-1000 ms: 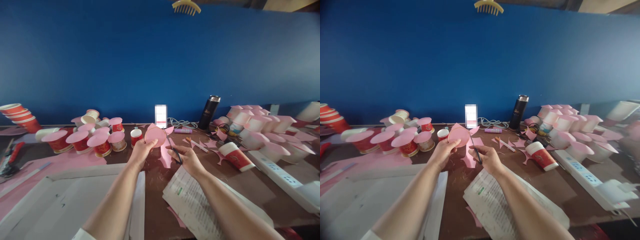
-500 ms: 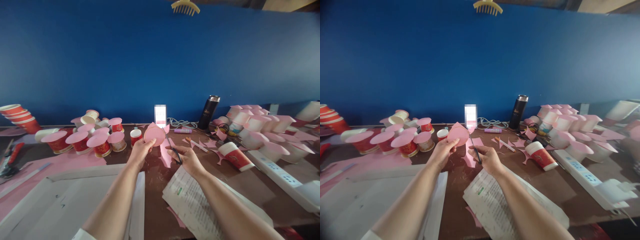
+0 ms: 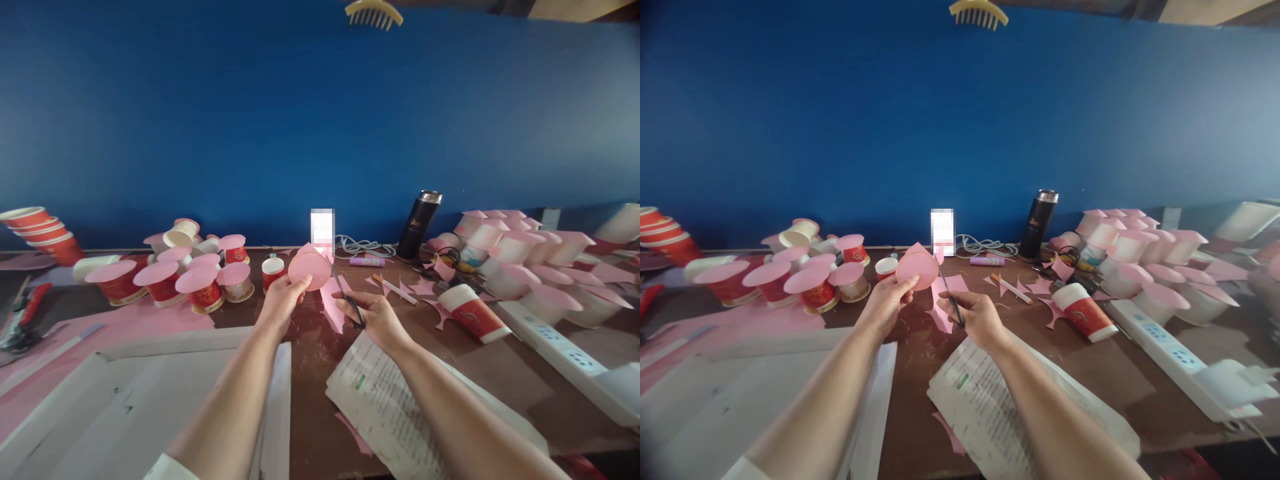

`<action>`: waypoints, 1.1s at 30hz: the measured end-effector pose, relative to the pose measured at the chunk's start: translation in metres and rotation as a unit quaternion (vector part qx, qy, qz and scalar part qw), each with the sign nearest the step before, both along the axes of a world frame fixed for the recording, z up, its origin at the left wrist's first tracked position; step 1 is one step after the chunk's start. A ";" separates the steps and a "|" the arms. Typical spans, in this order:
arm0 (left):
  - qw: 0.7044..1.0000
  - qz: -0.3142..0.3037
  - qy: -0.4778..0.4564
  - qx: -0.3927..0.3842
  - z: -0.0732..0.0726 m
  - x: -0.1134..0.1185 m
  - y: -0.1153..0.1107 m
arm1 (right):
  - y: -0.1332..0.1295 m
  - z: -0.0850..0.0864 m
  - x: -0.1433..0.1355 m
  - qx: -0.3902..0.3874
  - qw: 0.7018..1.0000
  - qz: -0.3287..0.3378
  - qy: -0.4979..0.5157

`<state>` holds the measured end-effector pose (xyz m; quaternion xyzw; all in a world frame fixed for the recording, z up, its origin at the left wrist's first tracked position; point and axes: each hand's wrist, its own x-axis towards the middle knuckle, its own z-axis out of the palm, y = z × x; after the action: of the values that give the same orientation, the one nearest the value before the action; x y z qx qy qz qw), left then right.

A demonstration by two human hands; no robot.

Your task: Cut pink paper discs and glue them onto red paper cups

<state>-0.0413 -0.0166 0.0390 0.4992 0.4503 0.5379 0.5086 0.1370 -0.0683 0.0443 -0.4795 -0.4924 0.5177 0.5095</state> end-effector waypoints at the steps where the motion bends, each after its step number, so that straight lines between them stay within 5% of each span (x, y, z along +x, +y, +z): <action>1: 1.000 0.000 0.000 -0.001 0.000 0.000 0.000 | 0.000 0.000 0.000 0.001 1.000 0.002 0.000; 25: 1.000 0.008 -0.004 -0.010 0.003 0.000 -0.002 | 0.000 0.001 0.000 0.009 1.000 -0.009 -0.027; 33: 0.992 -0.015 -0.112 -0.058 0.005 0.002 -0.003 | 0.003 0.002 0.000 0.002 0.998 -0.062 -0.020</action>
<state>-0.0392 -0.0194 0.0442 0.4125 0.4131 0.5556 0.5921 0.1369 -0.0658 0.0463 -0.5182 -0.4725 0.4750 0.5315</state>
